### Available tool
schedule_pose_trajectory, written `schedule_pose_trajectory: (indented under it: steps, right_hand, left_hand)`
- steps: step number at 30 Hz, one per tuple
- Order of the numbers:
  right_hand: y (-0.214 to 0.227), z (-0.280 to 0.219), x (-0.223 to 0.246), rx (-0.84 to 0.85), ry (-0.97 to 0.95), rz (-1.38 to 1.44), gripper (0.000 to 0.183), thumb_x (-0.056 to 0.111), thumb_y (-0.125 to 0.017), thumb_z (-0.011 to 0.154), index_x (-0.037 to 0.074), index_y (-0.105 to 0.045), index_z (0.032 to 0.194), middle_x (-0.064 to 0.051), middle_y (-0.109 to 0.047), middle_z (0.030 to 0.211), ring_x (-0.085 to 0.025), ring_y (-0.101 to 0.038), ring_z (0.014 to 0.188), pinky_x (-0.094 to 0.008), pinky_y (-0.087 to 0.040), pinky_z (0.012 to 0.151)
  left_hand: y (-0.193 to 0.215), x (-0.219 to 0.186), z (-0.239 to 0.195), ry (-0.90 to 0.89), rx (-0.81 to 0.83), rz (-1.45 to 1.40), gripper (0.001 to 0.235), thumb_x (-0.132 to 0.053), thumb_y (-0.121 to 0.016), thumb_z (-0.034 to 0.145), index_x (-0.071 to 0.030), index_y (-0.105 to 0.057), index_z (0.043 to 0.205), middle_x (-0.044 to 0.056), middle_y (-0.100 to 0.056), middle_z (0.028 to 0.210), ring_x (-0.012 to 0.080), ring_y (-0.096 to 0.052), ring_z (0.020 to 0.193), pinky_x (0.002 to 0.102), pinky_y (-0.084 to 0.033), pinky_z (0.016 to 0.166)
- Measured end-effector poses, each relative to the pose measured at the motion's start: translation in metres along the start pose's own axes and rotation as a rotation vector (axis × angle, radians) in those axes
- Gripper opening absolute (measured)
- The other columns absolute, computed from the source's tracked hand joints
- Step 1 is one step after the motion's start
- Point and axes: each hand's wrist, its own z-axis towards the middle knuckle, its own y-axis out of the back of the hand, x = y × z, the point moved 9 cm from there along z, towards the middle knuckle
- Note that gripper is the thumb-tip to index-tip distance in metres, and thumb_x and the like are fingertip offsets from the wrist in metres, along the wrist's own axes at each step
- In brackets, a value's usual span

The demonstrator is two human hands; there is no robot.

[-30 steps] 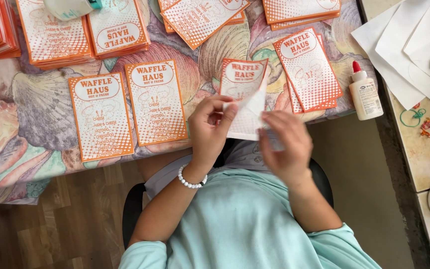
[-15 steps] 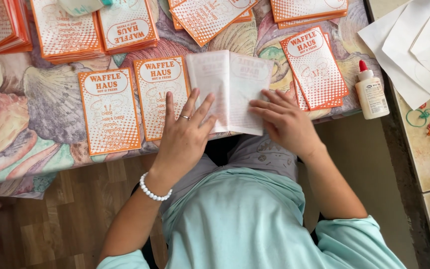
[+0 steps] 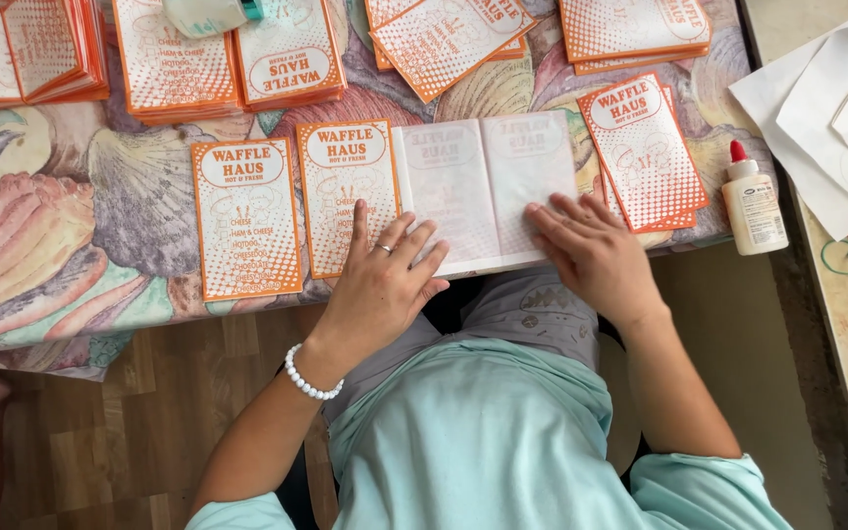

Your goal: The person folds small orange and white Waffle Haus pamphlets and applies glue to the inner edges using a white glue bottle. They then press the glued edges together to seal the pamphlets and place them on the table.

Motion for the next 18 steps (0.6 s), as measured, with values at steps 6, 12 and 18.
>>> schedule_pose_trajectory:
  steps: [6, 12, 18]
  right_hand:
    - [0.007, -0.009, -0.024, 0.001, -0.033, -0.015, 0.035, 0.02, -0.073, 0.098, 0.014, -0.074, 0.132, -0.007, -0.076, 0.125, -0.028, -0.068, 0.124, -0.047, -0.045, 0.113]
    - [0.062, -0.06, -0.09, -0.297, -0.354, 0.176, 0.039, -0.009, -0.078, 0.101, -0.003, -0.067, 0.138, -0.022, -0.067, 0.139, -0.033, -0.065, 0.131, -0.043, -0.051, 0.115]
    - [0.087, -0.163, -0.176, -0.403, -0.871, -0.409, 0.054, 0.028, -0.088, 0.112, -0.015, -0.063, 0.132, -0.027, -0.054, 0.113, -0.045, -0.061, 0.099, -0.056, -0.048, 0.08]
  left_hand:
    - [-0.012, -0.009, 0.001, -0.047, 0.011, -0.016, 0.053, -0.048, -0.041, 0.107, -0.011, -0.062, 0.139, 0.019, -0.059, 0.138, 0.038, -0.047, 0.138, 0.077, -0.012, 0.117]
    - [-0.002, -0.013, -0.004, -0.062, 0.034, 0.007, 0.043, -0.044, -0.058, 0.102, -0.007, -0.063, 0.125, 0.017, -0.052, 0.151, 0.0391, -0.038, 0.148, 0.076, -0.02, 0.118]
    - [0.002, -0.014, -0.014, -0.055, 0.001, 0.074, 0.054, -0.048, -0.063, 0.099, -0.008, -0.064, 0.135, 0.01, -0.058, 0.137, 0.0317, -0.047, 0.138, 0.076, -0.023, 0.116]
